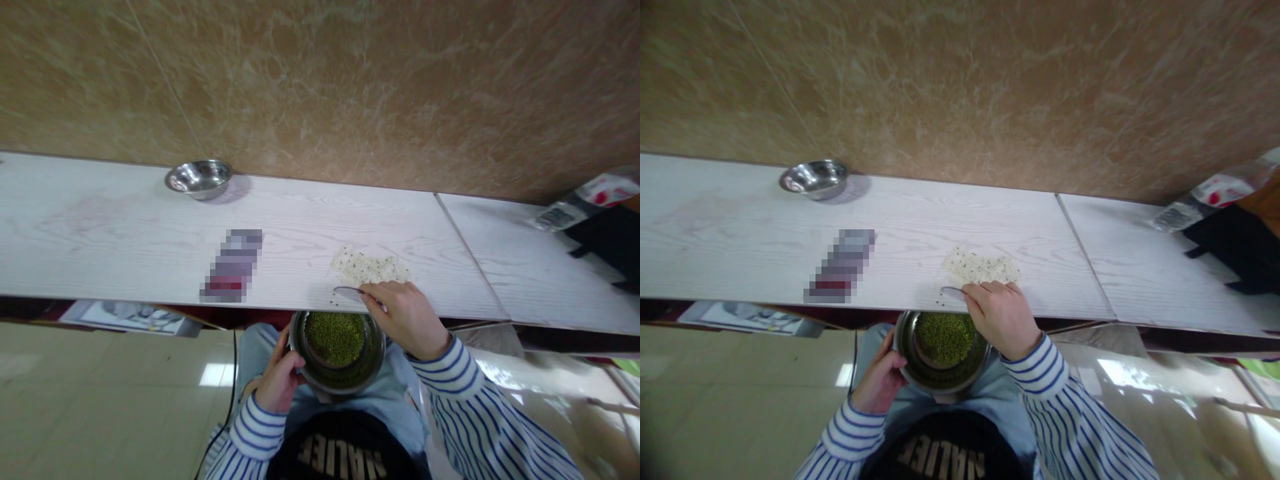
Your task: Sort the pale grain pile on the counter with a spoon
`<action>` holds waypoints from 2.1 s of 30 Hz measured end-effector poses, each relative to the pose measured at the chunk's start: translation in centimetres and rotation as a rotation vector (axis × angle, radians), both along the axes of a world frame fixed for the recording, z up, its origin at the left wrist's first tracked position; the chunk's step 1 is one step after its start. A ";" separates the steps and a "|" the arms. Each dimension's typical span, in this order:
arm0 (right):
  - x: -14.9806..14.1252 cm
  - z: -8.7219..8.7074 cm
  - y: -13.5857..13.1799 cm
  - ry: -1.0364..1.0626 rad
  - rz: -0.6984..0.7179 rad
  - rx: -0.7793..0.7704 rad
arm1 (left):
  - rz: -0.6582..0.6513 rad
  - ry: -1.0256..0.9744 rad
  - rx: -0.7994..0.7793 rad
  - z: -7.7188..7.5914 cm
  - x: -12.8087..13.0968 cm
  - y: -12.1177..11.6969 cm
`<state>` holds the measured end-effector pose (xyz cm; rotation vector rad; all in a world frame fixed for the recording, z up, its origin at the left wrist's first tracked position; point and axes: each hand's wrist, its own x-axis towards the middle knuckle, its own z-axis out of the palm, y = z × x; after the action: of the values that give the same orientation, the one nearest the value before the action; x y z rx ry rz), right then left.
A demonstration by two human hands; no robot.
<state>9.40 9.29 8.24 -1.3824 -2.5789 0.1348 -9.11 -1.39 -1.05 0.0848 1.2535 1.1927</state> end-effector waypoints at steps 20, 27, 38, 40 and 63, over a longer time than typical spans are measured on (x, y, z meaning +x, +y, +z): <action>2.0 -0.1 -2.6 0.044 -0.032 0.015 | -0.011 -0.015 0.022 0.2 0.7 -0.2; 7.7 0.0 0.7 0.108 -0.292 0.121 | -0.041 -0.032 0.006 0.1 1.9 0.0; 11.4 -0.5 5.9 -0.060 -0.561 0.047 | -0.072 -0.031 -0.023 0.0 3.2 0.8; 11.6 -0.7 6.2 -0.031 -0.573 0.018 | -0.075 -0.034 -0.023 0.3 3.4 0.9; 8.9 -2.7 5.0 0.450 -0.534 -0.277 | -0.164 0.008 -0.021 0.6 4.1 0.7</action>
<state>18.33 14.34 5.54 -1.8320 -1.8134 0.6479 -5.01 -0.69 -0.46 0.1738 1.2411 1.0383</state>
